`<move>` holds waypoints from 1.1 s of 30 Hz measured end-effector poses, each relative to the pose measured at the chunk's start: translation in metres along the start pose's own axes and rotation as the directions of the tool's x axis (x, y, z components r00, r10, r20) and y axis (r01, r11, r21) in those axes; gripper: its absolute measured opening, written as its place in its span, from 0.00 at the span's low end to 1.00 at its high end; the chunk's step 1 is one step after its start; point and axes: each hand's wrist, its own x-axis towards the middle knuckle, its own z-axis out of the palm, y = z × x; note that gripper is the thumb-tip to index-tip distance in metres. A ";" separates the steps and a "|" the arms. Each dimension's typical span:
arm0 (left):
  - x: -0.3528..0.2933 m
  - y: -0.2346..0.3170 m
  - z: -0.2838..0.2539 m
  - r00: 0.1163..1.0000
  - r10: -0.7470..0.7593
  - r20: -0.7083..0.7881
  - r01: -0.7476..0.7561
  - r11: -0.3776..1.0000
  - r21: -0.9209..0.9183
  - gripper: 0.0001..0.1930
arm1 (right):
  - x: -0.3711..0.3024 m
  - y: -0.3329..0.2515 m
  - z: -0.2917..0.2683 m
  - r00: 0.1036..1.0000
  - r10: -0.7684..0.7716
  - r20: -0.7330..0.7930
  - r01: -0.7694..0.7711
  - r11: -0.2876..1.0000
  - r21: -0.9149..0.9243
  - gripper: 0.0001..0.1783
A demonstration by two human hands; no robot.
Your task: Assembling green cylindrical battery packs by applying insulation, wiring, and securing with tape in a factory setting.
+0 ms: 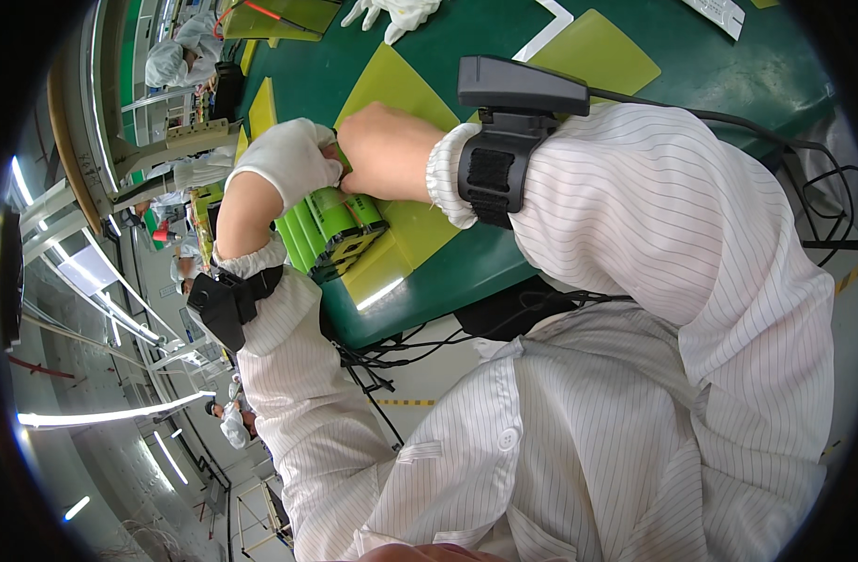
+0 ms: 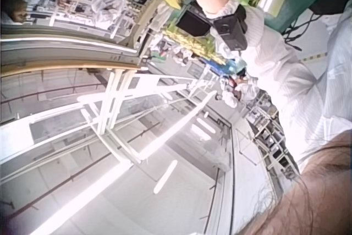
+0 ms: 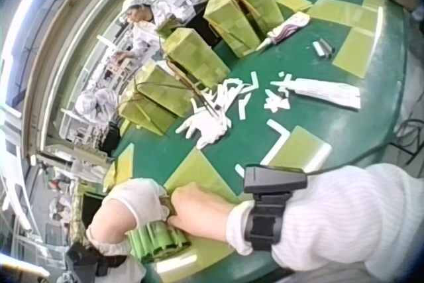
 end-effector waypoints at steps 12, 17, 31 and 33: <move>0.001 -0.005 0.005 0.998 0.047 -0.030 -0.048 0.998 -0.043 0.11 | 0.004 0.008 0.015 0.986 -0.142 -0.085 0.137 0.989 -0.060 0.15; -0.003 -0.003 0.004 1.000 0.018 -0.025 -0.018 1.000 -0.015 0.11 | 0.006 0.008 0.022 0.981 -0.167 -0.096 0.158 0.983 -0.092 0.14; -0.004 -0.004 0.008 0.995 0.063 -0.071 -0.069 0.994 -0.087 0.11 | 0.016 -0.008 -0.004 0.920 0.155 0.361 -0.194 0.978 0.074 0.16; -0.003 -0.007 0.010 0.994 0.071 -0.082 -0.078 0.992 -0.098 0.11 | 0.016 -0.006 -0.003 0.925 0.102 0.367 -0.147 0.984 0.097 0.26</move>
